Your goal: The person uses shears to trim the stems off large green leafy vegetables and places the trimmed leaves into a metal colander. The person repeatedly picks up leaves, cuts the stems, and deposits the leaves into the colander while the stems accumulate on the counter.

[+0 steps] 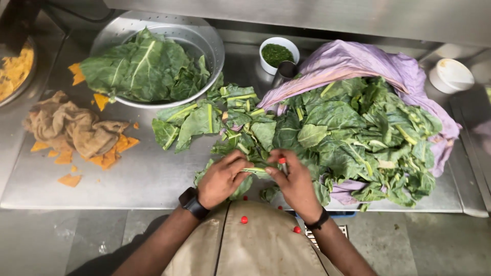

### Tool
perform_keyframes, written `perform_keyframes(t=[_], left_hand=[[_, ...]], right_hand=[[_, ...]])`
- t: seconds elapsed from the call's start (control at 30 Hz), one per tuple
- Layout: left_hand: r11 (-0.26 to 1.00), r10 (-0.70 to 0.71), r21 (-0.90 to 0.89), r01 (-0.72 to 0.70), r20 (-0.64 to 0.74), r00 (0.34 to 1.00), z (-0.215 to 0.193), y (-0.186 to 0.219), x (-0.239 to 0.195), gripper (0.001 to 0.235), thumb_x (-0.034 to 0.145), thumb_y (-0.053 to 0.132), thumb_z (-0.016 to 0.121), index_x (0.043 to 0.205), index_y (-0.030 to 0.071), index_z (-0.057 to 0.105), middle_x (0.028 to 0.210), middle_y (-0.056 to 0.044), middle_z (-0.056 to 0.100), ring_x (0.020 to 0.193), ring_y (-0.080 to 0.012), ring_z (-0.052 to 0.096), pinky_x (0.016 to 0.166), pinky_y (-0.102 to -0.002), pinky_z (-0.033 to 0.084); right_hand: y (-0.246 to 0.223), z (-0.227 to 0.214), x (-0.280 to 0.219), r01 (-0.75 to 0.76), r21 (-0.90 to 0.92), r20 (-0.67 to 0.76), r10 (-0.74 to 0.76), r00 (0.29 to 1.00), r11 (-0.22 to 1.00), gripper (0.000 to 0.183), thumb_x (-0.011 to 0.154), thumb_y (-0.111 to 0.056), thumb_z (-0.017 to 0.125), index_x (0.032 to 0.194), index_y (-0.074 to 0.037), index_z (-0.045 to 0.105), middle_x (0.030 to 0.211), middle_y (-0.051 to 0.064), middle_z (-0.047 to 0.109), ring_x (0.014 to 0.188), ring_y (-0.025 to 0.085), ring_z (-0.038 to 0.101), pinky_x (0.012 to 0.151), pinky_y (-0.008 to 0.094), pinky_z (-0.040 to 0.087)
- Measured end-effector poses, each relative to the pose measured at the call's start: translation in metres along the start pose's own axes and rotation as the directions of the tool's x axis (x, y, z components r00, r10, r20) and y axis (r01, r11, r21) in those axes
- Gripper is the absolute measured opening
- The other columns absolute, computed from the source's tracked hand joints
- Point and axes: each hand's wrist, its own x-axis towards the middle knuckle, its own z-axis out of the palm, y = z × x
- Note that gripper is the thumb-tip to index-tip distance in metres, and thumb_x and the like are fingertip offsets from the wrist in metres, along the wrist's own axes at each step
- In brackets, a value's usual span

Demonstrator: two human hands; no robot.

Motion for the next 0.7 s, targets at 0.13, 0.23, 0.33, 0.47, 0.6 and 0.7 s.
perform_keyframes(t=[0.13,0.23,0.33,0.47,0.6,0.7], left_hand=[[0.999,0.0,-0.046,-0.001,-0.028,1.0,-0.001,-0.026,-0.009,0.028,0.083,0.018,0.079,0.104,0.005,0.065,0.106,-0.011,0.067,0.092,-0.0309,0.068,0.076,-0.039,0.055],[0.999,0.046,-0.007,-0.046,0.0,0.999,-0.006,-0.047,-0.026,0.028,0.08,0.022,0.082,0.098,0.006,0.067,0.1,-0.012,0.069,0.092,-0.0322,0.068,0.079,-0.041,0.054],[0.981,-0.175,-0.076,0.181,0.073,0.982,-0.011,-0.059,-0.039,0.02,0.084,0.021,0.078,0.096,0.008,0.069,0.094,-0.009,0.072,0.085,-0.0279,0.071,0.077,-0.04,0.057],[0.987,-0.048,0.15,0.059,-0.074,0.996,-0.027,-0.067,-0.021,0.017,0.086,0.019,0.076,0.095,0.008,0.066,0.094,-0.008,0.071,0.083,-0.0314,0.069,0.075,-0.045,0.053],[0.93,0.068,0.367,-0.032,-0.086,0.994,-0.048,-0.07,0.015,0.015,0.085,0.015,0.072,0.089,0.007,0.06,0.089,-0.01,0.067,0.079,-0.0326,0.067,0.076,-0.049,0.05],[0.914,0.101,0.404,-0.048,-0.11,0.989,-0.06,-0.059,0.035,0.015,0.086,0.016,0.072,0.089,0.008,0.06,0.088,-0.01,0.065,0.076,-0.0318,0.065,0.077,-0.05,0.05]], right_hand=[[-0.006,0.009,-0.011,-0.144,-0.033,-0.078,0.141,0.987,0.989,0.032,0.089,-0.012,0.075,0.119,-0.008,0.063,0.088,0.008,0.071,0.075,0.016,0.066,0.068,0.031,0.053],[0.002,0.015,-0.03,-0.281,-0.043,-0.24,0.263,0.934,0.959,0.035,0.088,-0.014,0.077,0.12,-0.007,0.063,0.08,0.009,0.069,0.071,0.018,0.062,0.066,0.031,0.051],[0.017,0.029,-0.048,-0.336,0.025,-0.258,0.331,0.908,0.942,0.035,0.09,-0.018,0.073,0.121,-0.007,0.063,0.081,0.003,0.074,0.071,0.014,0.065,0.066,0.029,0.052],[-0.013,0.031,-0.053,-0.257,-0.059,-0.324,0.225,0.919,0.965,0.036,0.097,-0.023,0.068,0.128,-0.006,0.063,0.086,0.001,0.072,0.072,0.007,0.06,0.064,0.025,0.047],[-0.105,-0.001,-0.073,-0.205,0.209,-0.425,0.277,0.862,0.956,0.043,0.103,-0.027,0.056,0.139,-0.004,0.059,0.08,-0.002,0.066,0.059,0.002,0.049,0.053,0.019,0.041],[-0.128,-0.004,-0.081,0.219,0.036,-0.679,-0.136,0.721,0.975,0.037,0.106,-0.027,0.054,0.136,-0.005,0.058,0.084,0.003,0.064,0.065,0.011,0.056,0.059,0.025,0.046]])
